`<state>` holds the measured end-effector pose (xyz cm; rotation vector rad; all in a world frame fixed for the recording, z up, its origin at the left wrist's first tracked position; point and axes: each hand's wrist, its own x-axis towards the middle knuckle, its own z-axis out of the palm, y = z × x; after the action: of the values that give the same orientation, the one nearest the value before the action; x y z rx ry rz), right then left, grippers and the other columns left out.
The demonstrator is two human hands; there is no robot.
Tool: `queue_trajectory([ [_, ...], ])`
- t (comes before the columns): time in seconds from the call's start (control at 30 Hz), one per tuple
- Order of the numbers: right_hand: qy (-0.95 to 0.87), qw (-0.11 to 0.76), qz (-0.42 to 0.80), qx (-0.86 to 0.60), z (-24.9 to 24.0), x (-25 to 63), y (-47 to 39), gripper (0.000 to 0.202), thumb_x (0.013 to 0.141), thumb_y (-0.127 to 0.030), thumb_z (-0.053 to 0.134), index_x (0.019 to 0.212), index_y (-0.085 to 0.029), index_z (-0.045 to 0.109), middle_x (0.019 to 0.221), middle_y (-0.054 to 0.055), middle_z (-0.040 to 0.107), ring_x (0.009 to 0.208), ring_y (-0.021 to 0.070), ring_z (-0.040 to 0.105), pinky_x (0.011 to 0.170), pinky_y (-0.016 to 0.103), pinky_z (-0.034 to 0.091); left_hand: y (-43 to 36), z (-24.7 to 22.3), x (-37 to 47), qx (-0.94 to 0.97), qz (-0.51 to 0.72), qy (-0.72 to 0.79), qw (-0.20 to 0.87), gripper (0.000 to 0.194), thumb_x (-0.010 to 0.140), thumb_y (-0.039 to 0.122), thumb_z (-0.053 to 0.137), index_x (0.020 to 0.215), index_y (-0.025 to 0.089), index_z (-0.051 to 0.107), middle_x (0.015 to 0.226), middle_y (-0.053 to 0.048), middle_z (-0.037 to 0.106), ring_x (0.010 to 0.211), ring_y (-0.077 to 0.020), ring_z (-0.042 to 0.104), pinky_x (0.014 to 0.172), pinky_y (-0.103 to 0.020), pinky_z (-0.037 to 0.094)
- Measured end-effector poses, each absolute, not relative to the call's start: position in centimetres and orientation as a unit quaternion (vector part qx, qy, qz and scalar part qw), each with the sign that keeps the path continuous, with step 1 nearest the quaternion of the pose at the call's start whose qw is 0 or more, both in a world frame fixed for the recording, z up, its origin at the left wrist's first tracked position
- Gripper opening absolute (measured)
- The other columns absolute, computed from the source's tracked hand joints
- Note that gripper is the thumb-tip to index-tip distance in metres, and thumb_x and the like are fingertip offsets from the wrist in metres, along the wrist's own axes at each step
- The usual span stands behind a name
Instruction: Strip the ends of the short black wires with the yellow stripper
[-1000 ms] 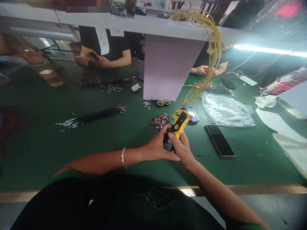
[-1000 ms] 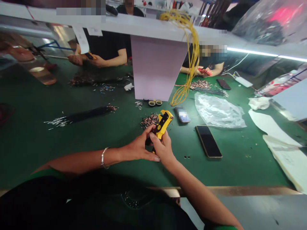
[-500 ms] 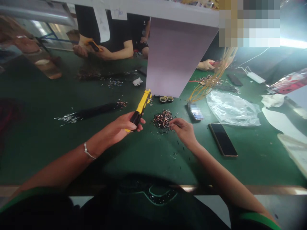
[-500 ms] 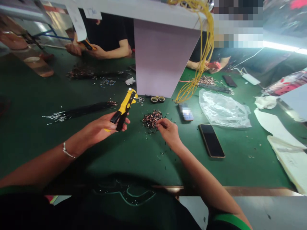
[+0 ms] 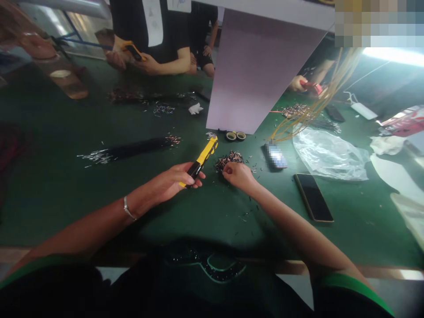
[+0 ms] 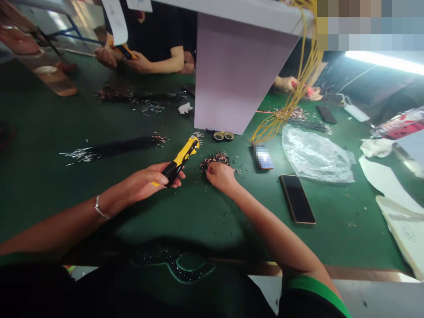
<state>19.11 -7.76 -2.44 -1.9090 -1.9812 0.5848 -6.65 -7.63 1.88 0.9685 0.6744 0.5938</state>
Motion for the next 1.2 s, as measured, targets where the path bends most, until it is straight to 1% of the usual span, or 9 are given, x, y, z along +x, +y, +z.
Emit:
queue_trajectory([
  [0.17,-0.687,0.183,0.207,-0.673,-2.9,20.2,-8.3,0.012,0.077,-0.020,0.060,0.081,-0.020,0.071,0.072,0.002,0.071,0.066,0.0175,0.063,0.061,0.028,0.043,-7.7,1.4,-6.6,0.447,0.270,0.314,0.793,0.036,0.065,0.016,0.067,0.100,0.011,0.070,0.105,-0.014,0.068,0.086,-0.0242,0.062,0.076,-0.037,0.045],
  [0.37,-0.698,0.185,0.186,-0.666,-2.6,19.4,-7.5,0.016,0.083,-0.036,0.063,0.084,-0.022,0.072,0.078,0.004,0.072,0.071,0.0201,0.064,0.063,0.030,0.043,-8.0,1.3,-6.4,0.467,0.259,0.316,0.784,0.035,0.064,0.016,0.067,0.098,0.011,0.071,0.105,-0.014,0.069,0.086,-0.0239,0.062,0.076,-0.036,0.044],
  [0.5,-0.717,0.173,0.173,-0.652,-2.6,18.3,-6.3,0.008,0.080,-0.026,0.065,0.082,-0.021,0.071,0.084,0.006,0.073,0.079,0.0219,0.065,0.066,0.030,0.041,-8.1,1.7,-6.3,0.468,0.242,0.331,0.783,0.039,0.059,0.017,0.068,0.098,0.012,0.071,0.104,-0.012,0.069,0.087,-0.0238,0.061,0.076,-0.035,0.043],
  [0.6,-0.715,0.172,0.176,-0.654,-2.5,18.1,-6.0,0.007,0.078,-0.019,0.063,0.075,-0.020,0.069,0.077,0.007,0.072,0.075,0.0213,0.064,0.064,0.030,0.040,-8.1,1.9,-6.4,0.466,0.236,0.323,0.789,0.042,0.057,0.016,0.067,0.098,0.012,0.072,0.105,-0.013,0.069,0.088,-0.0247,0.061,0.076,-0.035,0.043],
  [0.7,-0.701,0.192,0.179,-0.663,-1.9,18.6,-6.6,0.009,0.079,-0.020,0.059,0.074,-0.019,0.067,0.074,0.006,0.071,0.070,0.0197,0.062,0.062,0.029,0.041,-8.1,1.7,-6.6,0.463,0.234,0.297,0.802,0.041,0.059,0.016,0.065,0.099,0.012,0.072,0.108,-0.014,0.069,0.090,-0.0254,0.060,0.076,-0.035,0.044],
  [0.8,-0.675,0.267,0.198,-0.659,-1.1,19.5,-7.8,0.010,0.079,-0.023,0.056,0.074,-0.020,0.064,0.072,0.003,0.069,0.065,0.0161,0.060,0.061,0.029,0.044,-7.9,1.2,-6.7,0.455,0.226,0.264,0.820,0.043,0.058,0.016,0.063,0.100,0.012,0.072,0.104,-0.014,0.069,0.087,-0.0249,0.060,0.074,-0.035,0.044],
  [0.93,-0.566,0.441,0.340,-0.608,-0.1,19.9,-9.8,0.008,0.073,-0.026,0.060,0.067,-0.021,0.059,0.059,-0.001,0.062,0.047,0.0117,0.052,0.050,0.028,0.042,-7.7,0.6,-6.6,0.410,0.202,0.228,0.860,0.062,0.049,0.014,0.061,0.111,0.013,0.068,0.100,-0.012,0.067,0.084,-0.0243,0.059,0.074,-0.035,0.044],
  [1.03,-0.524,0.483,0.414,-0.567,0.6,19.6,-10.8,0.008,0.070,-0.027,0.064,0.067,-0.021,0.059,0.058,0.000,0.064,0.042,0.0109,0.051,0.045,0.029,0.042,-7.7,0.5,-6.3,0.395,0.183,0.211,0.875,0.070,0.043,0.014,0.057,0.113,0.012,0.067,0.098,-0.012,0.066,0.083,-0.0241,0.057,0.075,-0.035,0.044],
  [1.2,-0.511,0.496,0.447,-0.541,1.2,19.2,-11.6,0.005,0.070,-0.024,0.063,0.068,-0.021,0.059,0.062,-0.001,0.067,0.039,0.0094,0.052,0.043,0.028,0.040,-8.0,0.8,-6.2,0.402,0.181,0.201,0.874,0.071,0.038,0.013,0.057,0.109,0.013,0.067,0.095,-0.011,0.062,0.083,-0.0224,0.055,0.075,-0.035,0.042],
])
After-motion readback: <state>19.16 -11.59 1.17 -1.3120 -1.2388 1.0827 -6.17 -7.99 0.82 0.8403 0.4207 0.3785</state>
